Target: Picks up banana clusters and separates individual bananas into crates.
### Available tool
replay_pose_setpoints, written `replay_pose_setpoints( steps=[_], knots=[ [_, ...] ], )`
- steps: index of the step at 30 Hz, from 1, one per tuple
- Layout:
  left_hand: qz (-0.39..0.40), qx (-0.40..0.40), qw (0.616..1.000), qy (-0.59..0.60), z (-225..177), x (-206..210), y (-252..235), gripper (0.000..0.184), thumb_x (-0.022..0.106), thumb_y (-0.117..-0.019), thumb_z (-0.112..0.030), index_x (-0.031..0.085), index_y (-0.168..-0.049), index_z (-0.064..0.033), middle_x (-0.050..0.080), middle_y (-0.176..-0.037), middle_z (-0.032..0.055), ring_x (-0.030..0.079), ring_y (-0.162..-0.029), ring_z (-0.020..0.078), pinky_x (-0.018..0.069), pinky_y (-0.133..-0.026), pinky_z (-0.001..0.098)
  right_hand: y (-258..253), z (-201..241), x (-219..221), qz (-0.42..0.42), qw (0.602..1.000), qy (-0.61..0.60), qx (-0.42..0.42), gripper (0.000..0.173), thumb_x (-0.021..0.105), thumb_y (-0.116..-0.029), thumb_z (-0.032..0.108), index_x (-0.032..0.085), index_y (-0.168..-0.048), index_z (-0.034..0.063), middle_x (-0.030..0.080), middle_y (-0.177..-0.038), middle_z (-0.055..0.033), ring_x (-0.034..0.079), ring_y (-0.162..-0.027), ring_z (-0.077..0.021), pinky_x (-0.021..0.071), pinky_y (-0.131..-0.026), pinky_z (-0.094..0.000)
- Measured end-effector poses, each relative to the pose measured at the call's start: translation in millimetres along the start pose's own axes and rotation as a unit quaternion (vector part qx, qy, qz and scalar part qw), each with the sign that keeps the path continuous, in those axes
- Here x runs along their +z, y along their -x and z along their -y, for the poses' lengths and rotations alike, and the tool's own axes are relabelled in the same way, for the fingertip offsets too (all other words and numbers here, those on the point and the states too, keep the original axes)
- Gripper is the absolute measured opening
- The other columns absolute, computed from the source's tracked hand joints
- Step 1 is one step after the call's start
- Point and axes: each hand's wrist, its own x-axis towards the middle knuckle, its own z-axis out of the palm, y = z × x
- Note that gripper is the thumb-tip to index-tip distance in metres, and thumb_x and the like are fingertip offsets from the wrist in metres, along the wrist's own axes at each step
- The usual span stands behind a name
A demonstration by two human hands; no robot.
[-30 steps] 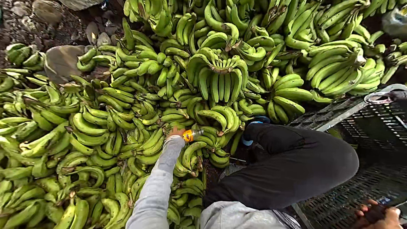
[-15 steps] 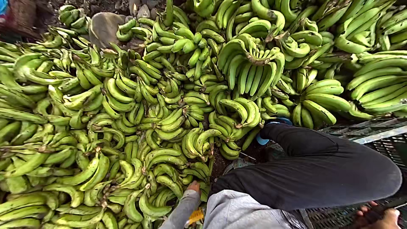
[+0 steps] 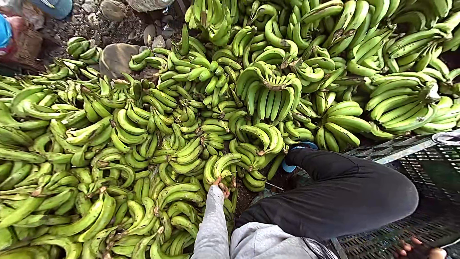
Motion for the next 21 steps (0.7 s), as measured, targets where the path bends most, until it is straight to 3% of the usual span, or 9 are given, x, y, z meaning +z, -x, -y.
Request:
replay_pose_setpoints(
  steps=[2,3,5,8,11,13,16,19,21],
  knots=[
    [0.029,-0.037,0.986,0.161,1,1,-3,0.041,0.054,-0.1048,-0.033,0.050,-0.131,-0.0012,0.058,-0.101,0.0178,0.060,-0.078,0.0262,0.0549,-0.072,0.0423,2,2,-1,-0.004,1.000,-0.002,-0.002,0.054,0.017,-0.1123,0.050,0.058,-0.102,0.0154,0.059,-0.058,0.0076,0.057,-0.045,-0.0058,0.0493,-0.043,-0.0220],
    [0.040,-0.033,0.975,0.217,3,5,-6,0.037,0.051,-0.1061,-0.027,0.047,-0.133,-0.0013,0.058,-0.104,0.0179,0.061,-0.082,0.0258,0.0556,-0.075,0.0410,2,2,0,-0.004,1.000,-0.003,-0.003,0.054,0.017,-0.1123,0.049,0.058,-0.102,0.0153,0.059,-0.058,0.0075,0.057,-0.045,-0.0059,0.0491,-0.043,-0.0218],
    [0.044,-0.034,0.954,0.295,9,12,-16,0.024,0.046,-0.1074,-0.026,0.051,-0.118,-0.0054,0.060,-0.088,0.0102,0.061,-0.065,0.0148,0.0546,-0.055,0.0259,-1,1,4,-0.001,1.000,0.005,-0.006,0.053,0.018,-0.1127,0.048,0.058,-0.102,0.0143,0.059,-0.058,0.0076,0.057,-0.045,-0.0056,0.0491,-0.044,-0.0206],
    [0.052,-0.025,0.948,0.314,2,14,-16,0.032,0.044,-0.1091,-0.036,0.046,-0.088,-0.0125,0.046,-0.058,-0.0015,0.044,-0.038,0.0044,0.0392,-0.035,0.0163,-4,3,16,-0.003,1.000,0.016,0.002,0.052,0.019,-0.1127,0.048,0.057,-0.101,0.0145,0.057,-0.056,0.0075,0.056,-0.044,-0.0057,0.0488,-0.043,-0.0216],
    [0.053,0.032,0.981,0.184,-12,8,6,0.032,0.047,-0.1090,-0.029,0.045,-0.082,-0.0123,0.042,-0.055,-0.0038,0.040,-0.036,0.0025,0.0366,-0.034,0.0150,-2,10,29,-0.003,0.999,0.048,-0.019,0.042,0.026,-0.1132,0.045,0.050,-0.100,0.0139,0.057,-0.059,0.0064,0.056,-0.045,-0.0054,0.0501,-0.043,-0.0220],
    [0.054,0.071,0.994,0.056,-28,7,31,0.031,0.049,-0.1084,-0.028,0.049,-0.084,-0.0092,0.044,-0.056,-0.0031,0.041,-0.039,0.0030,0.0367,-0.036,0.0160,-2,15,32,0.016,0.995,0.085,-0.047,0.029,0.033,-0.1136,0.036,0.046,-0.110,0.0103,0.055,-0.065,0.0072,0.056,-0.048,-0.0023,0.0514,-0.047,-0.0196],
    [0.029,0.156,0.979,-0.127,-73,24,92,0.024,0.063,-0.1028,-0.021,0.056,-0.109,0.0011,0.052,-0.066,0.0018,0.047,-0.046,0.0062,0.0414,-0.043,0.0202,8,29,34,0.052,0.985,0.132,-0.097,0.027,0.040,-0.1115,0.018,0.037,-0.131,0.0001,0.051,-0.081,0.0037,0.055,-0.057,0.0013,0.0519,-0.058,-0.0165],
    [0.022,0.306,0.898,-0.316,-127,74,188,0.050,0.078,-0.0917,-0.014,0.050,-0.128,0.0077,0.063,-0.081,0.0072,0.060,-0.059,0.0083,0.0516,-0.059,0.0230,22,46,42,0.066,0.963,0.173,-0.195,0.042,0.040,-0.1108,0.016,0.032,-0.142,-0.0099,0.053,-0.088,-0.0037,0.058,-0.064,-0.0003,0.0526,-0.064,-0.0185],
    [0.033,0.419,0.793,-0.442,-153,117,260,0.066,0.083,-0.0872,-0.020,0.051,-0.136,0.0100,0.067,-0.116,0.0223,0.069,-0.099,0.0246,0.0540,-0.094,0.0383,36,58,47,0.093,0.929,0.208,-0.291,0.048,0.037,-0.1095,0.020,0.034,-0.141,-0.0160,0.060,-0.093,-0.0119,0.063,-0.070,-0.0073,0.0560,-0.069,-0.0257]
  ],
)
